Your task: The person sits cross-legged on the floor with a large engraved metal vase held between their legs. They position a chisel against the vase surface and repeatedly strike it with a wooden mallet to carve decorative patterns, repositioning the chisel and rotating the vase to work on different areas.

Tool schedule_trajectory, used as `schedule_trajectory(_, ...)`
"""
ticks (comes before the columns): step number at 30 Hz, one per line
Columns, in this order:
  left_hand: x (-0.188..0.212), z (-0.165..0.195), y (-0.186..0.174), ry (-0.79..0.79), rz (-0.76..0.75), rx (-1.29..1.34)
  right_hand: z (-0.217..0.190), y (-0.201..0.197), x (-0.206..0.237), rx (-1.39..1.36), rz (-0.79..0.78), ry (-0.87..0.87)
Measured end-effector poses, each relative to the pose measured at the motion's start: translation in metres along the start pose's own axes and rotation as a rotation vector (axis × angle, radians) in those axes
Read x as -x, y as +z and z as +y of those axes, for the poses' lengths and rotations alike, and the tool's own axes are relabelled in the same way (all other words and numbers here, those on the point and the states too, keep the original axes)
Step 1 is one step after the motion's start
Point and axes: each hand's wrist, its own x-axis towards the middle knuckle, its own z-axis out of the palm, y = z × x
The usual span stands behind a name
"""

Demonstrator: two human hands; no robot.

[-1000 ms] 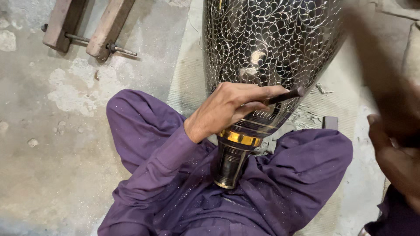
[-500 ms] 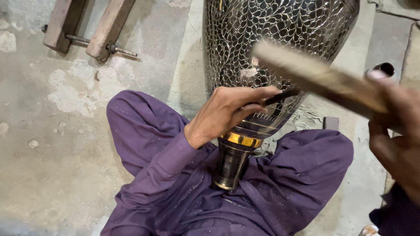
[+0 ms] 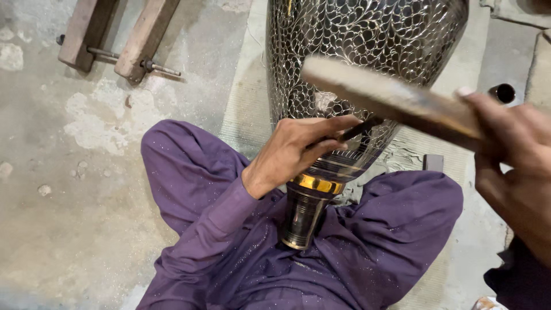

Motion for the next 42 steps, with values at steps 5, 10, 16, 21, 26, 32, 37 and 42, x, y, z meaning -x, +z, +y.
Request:
schedule_trajectory(5, 0.003, -0.003, 0.002, -0.046, 0.002, 0.021, -0.025, -0.016, -0.008, 0.05, -0.123, 0.029)
schedule_trajectory(10, 0.006, -0.006, -0.001, -0.014, 0.026, 0.03, -0.031, -0.018, -0.002, -0.602, 0.202, 0.011)
schedule_trajectory(16, -0.003, -0.01, -0.003, -0.051, -0.014, -0.01, -0.022, -0.014, 0.0, -0.142, 0.071, -0.023)
schedule_trajectory(21, -0.006, -0.01, -0.007, -0.042, -0.035, 0.044, -0.009, -0.009, 0.0, -0.304, 0.217, -0.148)
schedule_trajectory(26, -0.012, -0.008, -0.011, -0.021, -0.101, 0.12, 0.003, -0.001, 0.004, -0.353, 0.153, -0.081)
schedule_trajectory(32, -0.011, -0.003, -0.016, 0.01, -0.132, 0.101, 0.003, 0.0, 0.0, -0.355, 0.163, -0.16)
schedule_trajectory(37, -0.008, -0.003, -0.013, -0.024, -0.064, 0.04, 0.0, -0.006, -0.008, -0.116, 0.027, -0.112)
schedule_trajectory(42, -0.006, -0.002, -0.01, -0.052, -0.028, 0.031, -0.012, -0.002, -0.008, -0.338, 0.211, -0.102)
